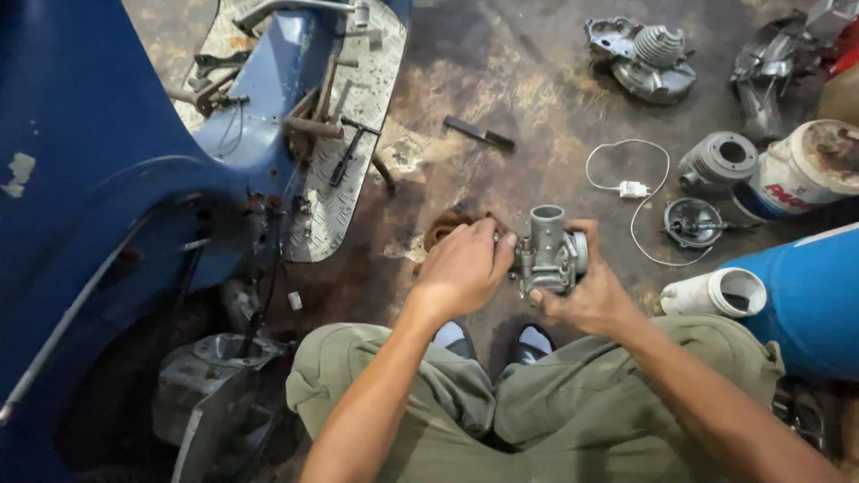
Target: Disassembling and inspecting a motorcycle carburetor for repair on a workshop floor
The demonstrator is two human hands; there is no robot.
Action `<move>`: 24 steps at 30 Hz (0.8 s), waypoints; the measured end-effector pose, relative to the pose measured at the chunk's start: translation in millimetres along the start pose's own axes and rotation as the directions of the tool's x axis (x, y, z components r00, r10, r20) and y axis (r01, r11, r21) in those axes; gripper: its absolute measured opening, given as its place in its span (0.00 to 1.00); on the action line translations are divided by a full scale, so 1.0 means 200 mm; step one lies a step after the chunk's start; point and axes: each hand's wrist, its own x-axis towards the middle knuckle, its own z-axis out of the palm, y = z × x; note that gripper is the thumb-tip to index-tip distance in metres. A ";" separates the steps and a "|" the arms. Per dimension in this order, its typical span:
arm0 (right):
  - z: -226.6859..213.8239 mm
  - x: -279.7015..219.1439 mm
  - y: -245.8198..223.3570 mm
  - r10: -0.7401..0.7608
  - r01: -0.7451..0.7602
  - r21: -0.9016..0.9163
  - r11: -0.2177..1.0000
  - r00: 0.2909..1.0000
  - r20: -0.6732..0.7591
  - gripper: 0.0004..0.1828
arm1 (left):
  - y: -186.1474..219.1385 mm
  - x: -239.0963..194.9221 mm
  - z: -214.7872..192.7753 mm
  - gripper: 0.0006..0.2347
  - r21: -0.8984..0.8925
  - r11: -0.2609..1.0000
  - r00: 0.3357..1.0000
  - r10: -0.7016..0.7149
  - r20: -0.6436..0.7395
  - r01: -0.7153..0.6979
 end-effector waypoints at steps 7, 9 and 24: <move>0.03 -0.01 -0.12 0.110 -0.111 -0.175 0.978 0.994 -0.015 0.56 | -0.02 0.01 0.04 0.25 -0.043 0.999 1.000 -0.007 -0.029 0.006; 0.03 0.00 -0.10 0.091 -0.092 -0.131 0.987 0.996 -0.014 0.55 | -0.03 0.01 0.04 0.26 -0.056 0.998 1.000 -0.018 -0.015 0.017; -0.18 0.07 -0.14 0.050 -0.052 -0.077 0.996 0.998 -0.034 0.55 | -0.01 -0.02 -0.02 0.25 -0.541 0.833 0.988 0.040 -0.149 -0.115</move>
